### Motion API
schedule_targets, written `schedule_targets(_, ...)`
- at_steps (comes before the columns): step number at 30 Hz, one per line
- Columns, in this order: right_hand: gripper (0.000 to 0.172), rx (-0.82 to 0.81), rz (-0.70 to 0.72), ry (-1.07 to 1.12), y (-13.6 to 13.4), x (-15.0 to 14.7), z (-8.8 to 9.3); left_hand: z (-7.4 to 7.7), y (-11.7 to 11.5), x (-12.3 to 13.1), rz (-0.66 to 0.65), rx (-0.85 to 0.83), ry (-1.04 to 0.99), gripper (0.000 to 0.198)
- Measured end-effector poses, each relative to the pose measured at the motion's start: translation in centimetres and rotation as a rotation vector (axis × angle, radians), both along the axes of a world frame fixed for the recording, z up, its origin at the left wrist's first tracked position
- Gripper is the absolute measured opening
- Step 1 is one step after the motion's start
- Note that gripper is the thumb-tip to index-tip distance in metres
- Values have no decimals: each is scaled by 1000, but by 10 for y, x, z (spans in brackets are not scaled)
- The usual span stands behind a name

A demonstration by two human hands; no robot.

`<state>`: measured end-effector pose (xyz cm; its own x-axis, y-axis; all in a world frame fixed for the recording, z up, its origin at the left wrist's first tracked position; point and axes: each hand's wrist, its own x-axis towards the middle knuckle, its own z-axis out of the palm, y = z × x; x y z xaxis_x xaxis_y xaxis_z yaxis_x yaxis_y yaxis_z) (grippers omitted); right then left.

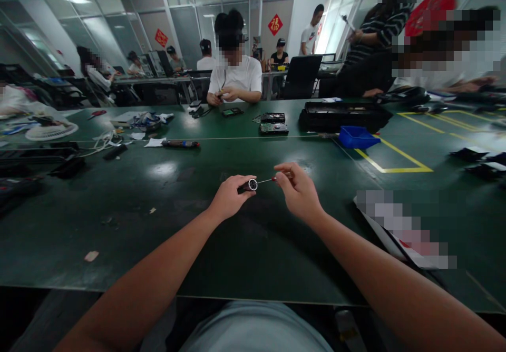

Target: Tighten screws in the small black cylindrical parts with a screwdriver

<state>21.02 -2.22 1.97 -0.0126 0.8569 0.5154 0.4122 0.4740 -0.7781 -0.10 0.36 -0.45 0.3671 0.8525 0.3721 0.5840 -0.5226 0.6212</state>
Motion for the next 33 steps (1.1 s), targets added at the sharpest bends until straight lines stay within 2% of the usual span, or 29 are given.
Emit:
schedule_targets(3, 29, 0, 30, -11, 0, 1, -1, -1, 2, -1, 20, -11, -8, 41)
schedule_targets(7, 25, -90, 21, 9, 2, 1, 0, 0, 2, 0, 21, -22, -10, 41)
schedule_targets(11, 35, -152, -43, 14, 2, 1, 2, 1, 0, 1, 23, -24, -14, 41)
schedule_targets(19, 28, -169, -7, 44, 3, 1, -1, -1, 1, 0, 8, -29, -7, 41)
schedule_targets(23, 26, -110, -31, 53, 3, 0, -2, -1, 2, 0, 7, -31, -15, 41)
schedule_targets(28, 19, -97, 27, 205, 3, -3, -2, 0, 2, -1, 28, -26, -16, 43)
schedule_targets(33, 24, -158, 45, 412, 6, -8, -3, 0, 5, -2, 10, 22, -81, 43)
